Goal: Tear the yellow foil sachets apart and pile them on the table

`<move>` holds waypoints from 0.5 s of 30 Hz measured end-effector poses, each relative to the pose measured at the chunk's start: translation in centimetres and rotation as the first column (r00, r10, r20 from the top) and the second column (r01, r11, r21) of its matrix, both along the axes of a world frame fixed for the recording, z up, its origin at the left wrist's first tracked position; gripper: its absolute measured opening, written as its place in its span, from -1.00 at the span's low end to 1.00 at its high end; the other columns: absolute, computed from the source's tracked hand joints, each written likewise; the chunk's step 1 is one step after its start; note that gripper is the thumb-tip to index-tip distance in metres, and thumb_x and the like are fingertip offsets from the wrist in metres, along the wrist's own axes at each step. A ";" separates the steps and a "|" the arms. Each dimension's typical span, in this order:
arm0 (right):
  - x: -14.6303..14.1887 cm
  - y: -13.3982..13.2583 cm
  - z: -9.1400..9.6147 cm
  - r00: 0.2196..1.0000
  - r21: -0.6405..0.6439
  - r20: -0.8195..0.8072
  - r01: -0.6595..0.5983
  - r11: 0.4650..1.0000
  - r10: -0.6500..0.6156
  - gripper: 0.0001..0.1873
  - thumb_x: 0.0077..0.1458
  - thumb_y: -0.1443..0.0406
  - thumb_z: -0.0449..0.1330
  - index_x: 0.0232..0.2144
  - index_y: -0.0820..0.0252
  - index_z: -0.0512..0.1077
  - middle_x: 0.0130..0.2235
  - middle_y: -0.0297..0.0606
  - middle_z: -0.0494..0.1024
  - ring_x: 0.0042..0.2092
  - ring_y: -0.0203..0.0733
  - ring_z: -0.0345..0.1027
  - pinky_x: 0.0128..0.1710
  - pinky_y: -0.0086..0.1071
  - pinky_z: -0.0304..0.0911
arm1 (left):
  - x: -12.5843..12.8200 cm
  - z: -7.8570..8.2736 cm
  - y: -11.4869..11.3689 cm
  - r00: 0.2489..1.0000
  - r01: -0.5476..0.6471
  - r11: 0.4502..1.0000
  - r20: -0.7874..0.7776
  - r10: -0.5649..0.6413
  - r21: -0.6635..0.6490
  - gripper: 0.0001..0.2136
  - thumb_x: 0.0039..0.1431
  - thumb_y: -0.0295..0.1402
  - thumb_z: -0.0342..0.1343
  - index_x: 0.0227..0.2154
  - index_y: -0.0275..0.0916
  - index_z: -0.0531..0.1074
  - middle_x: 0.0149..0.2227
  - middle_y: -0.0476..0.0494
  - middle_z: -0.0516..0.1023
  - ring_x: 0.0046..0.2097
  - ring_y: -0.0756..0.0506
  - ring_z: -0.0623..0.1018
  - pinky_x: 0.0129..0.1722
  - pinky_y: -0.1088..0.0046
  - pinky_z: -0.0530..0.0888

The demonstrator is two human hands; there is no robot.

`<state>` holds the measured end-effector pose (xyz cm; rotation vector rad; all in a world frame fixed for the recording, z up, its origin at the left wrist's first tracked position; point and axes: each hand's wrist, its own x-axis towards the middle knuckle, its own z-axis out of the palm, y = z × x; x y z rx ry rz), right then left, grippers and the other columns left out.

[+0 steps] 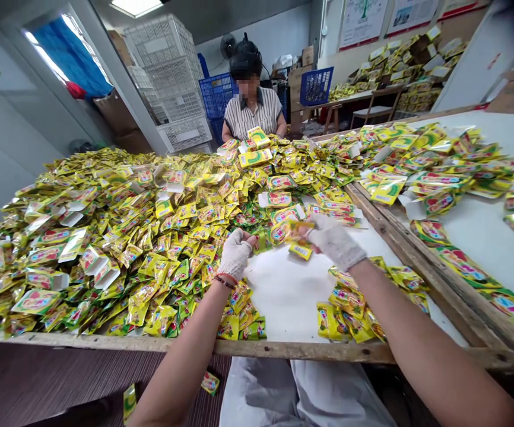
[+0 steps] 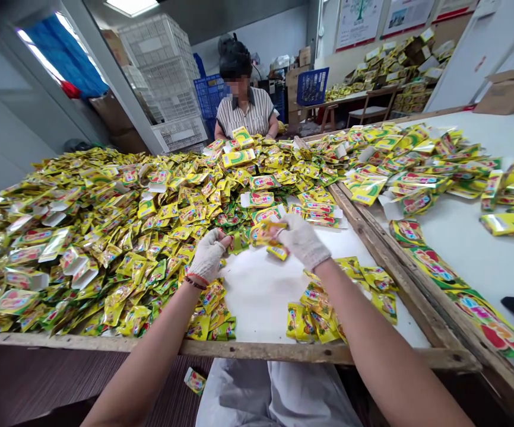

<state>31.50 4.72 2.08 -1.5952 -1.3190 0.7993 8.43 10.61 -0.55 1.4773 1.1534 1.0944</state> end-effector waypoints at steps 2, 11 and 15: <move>-2.0 0.3 -0.8 0.994 -0.021 -0.035 -0.100 0.995 0.099 -0.72 -0.03 0.14 0.27 -0.34 0.12 0.30 -0.59 -0.45 0.36 -0.66 -0.36 0.12 -0.68 -0.46 0.03 | 0.8 0.1 -0.8 0.995 0.078 0.995 0.066 -0.073 -0.068 -0.70 -0.05 -0.16 0.24 -0.49 -0.21 0.24 -0.57 0.12 0.28 -0.56 0.10 0.29 -0.55 0.59 0.32; -2.6 0.4 -1.7 0.988 -0.040 0.042 -0.144 0.989 0.145 -0.80 -0.02 0.21 0.24 -0.38 0.13 0.30 -0.56 -0.45 0.35 -0.62 -0.39 0.09 -0.64 -0.46 0.03 | 2.7 -1.3 -1.6 0.949 0.140 0.969 0.306 -0.073 -0.202 -0.58 -0.22 -0.24 0.38 -0.46 -0.21 0.19 -0.57 0.15 0.28 -0.57 0.12 0.30 -0.58 0.61 0.33; -3.2 0.4 -1.8 0.984 0.009 0.052 -0.170 0.985 0.169 -0.83 -0.04 0.26 0.24 -0.39 0.13 0.30 -0.55 -0.45 0.33 -0.55 -0.35 0.15 -0.55 -0.46 0.09 | 2.7 -1.1 -1.7 0.948 0.140 0.966 0.312 -0.068 -0.216 -0.60 -0.17 -0.16 0.35 -0.46 -0.22 0.22 -0.57 0.15 0.27 -0.57 0.13 0.29 -0.56 0.60 0.35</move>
